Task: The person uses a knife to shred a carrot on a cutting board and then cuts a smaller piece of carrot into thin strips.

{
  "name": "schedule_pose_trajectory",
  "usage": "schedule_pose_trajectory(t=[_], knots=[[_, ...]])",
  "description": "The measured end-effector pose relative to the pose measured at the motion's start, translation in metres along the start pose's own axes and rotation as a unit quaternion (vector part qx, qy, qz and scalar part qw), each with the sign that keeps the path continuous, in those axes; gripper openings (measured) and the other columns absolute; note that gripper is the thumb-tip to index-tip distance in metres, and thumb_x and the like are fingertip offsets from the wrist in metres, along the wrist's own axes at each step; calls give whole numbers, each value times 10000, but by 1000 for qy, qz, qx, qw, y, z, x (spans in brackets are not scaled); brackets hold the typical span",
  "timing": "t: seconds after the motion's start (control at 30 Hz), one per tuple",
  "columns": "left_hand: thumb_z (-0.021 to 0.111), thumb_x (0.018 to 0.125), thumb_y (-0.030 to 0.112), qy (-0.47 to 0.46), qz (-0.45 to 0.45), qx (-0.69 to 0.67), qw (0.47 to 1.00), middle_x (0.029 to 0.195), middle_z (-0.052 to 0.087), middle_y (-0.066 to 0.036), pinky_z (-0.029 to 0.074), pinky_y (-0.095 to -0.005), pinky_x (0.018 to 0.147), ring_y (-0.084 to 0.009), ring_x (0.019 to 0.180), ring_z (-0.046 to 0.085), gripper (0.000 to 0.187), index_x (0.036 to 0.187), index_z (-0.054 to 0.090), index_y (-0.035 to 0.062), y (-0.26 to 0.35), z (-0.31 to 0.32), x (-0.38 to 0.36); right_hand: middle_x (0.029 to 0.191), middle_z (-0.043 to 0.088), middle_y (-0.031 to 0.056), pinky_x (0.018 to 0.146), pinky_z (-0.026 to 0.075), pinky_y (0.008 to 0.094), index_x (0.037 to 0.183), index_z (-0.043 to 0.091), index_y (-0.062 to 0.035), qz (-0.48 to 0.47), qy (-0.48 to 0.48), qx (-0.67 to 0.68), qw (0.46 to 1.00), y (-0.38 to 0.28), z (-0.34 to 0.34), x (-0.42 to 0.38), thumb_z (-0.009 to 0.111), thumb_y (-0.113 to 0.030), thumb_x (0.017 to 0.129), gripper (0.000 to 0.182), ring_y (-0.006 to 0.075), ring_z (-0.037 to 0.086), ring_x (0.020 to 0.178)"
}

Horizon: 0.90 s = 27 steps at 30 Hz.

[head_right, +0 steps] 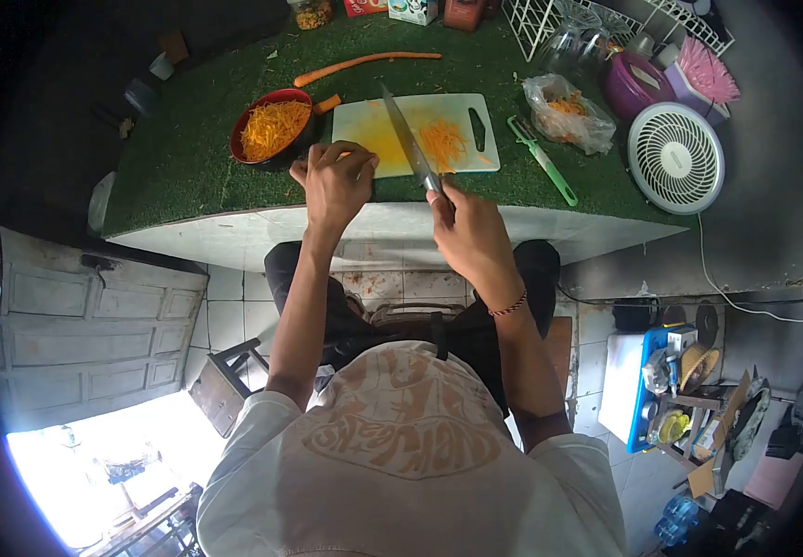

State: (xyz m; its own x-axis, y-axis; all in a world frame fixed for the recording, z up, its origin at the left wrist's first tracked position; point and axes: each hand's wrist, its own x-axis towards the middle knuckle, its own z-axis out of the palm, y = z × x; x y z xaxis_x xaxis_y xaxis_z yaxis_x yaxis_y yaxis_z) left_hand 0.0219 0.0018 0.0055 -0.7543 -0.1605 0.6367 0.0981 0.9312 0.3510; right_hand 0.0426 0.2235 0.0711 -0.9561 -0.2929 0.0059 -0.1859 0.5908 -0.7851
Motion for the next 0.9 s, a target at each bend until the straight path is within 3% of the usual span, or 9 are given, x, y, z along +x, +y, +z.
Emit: schedule_pose_trajectory(t=[0.13, 0.3, 0.4, 0.5, 0.9], knots=[[808, 836, 211, -9, 5, -16, 1000, 956, 765, 94, 326, -505, 936, -175, 1013, 628, 36, 858, 820, 185, 5, 11, 5, 711, 641, 231, 582, 470, 472, 984, 632, 1, -33, 11, 4, 999, 9, 10, 2, 588, -197, 1060, 216, 399, 654, 616], [806, 850, 215, 5, 31, -65, 997, 1004, 798, 87, 316, -466, 950, -155, 1041, 640, 104, 947, 831, 188, 6, 14, 0, 733, 645, 237, 592, 475, 474, 1012, 619, 7, 61, -28, 43, 997, -10, 5, 2, 593, -181, 1057, 196, 414, 655, 635], [796, 847, 196, 17, 68, -80, 994, 1025, 800, 85, 310, -459, 974, -153, 1054, 643, 140, 981, 830, 174, 3, 10, -6, 726, 644, 235, 589, 479, 474, 1027, 621, 2, -64, 34, 14, 997, 9, 17, 6, 594, -177, 1055, 183, 424, 659, 645], [781, 811, 165, 36, 103, -69, 992, 1056, 789, 96, 330, -507, 967, -149, 1051, 634, 154, 960, 820, 172, 1, 12, -7, 728, 645, 236, 584, 479, 480, 1044, 624, -4, -61, 31, 13, 998, 6, 18, 4, 595, -168, 1052, 167, 434, 663, 654], [783, 789, 179, 20, 109, -77, 991, 1064, 790, 97, 326, -550, 975, -155, 1052, 629, 190, 973, 833, 176, -3, 13, -9, 719, 649, 241, 576, 493, 488, 1088, 620, 0, -64, 31, -4, 997, 0, 25, -3, 604, -150, 1044, 157, 435, 678, 671]])
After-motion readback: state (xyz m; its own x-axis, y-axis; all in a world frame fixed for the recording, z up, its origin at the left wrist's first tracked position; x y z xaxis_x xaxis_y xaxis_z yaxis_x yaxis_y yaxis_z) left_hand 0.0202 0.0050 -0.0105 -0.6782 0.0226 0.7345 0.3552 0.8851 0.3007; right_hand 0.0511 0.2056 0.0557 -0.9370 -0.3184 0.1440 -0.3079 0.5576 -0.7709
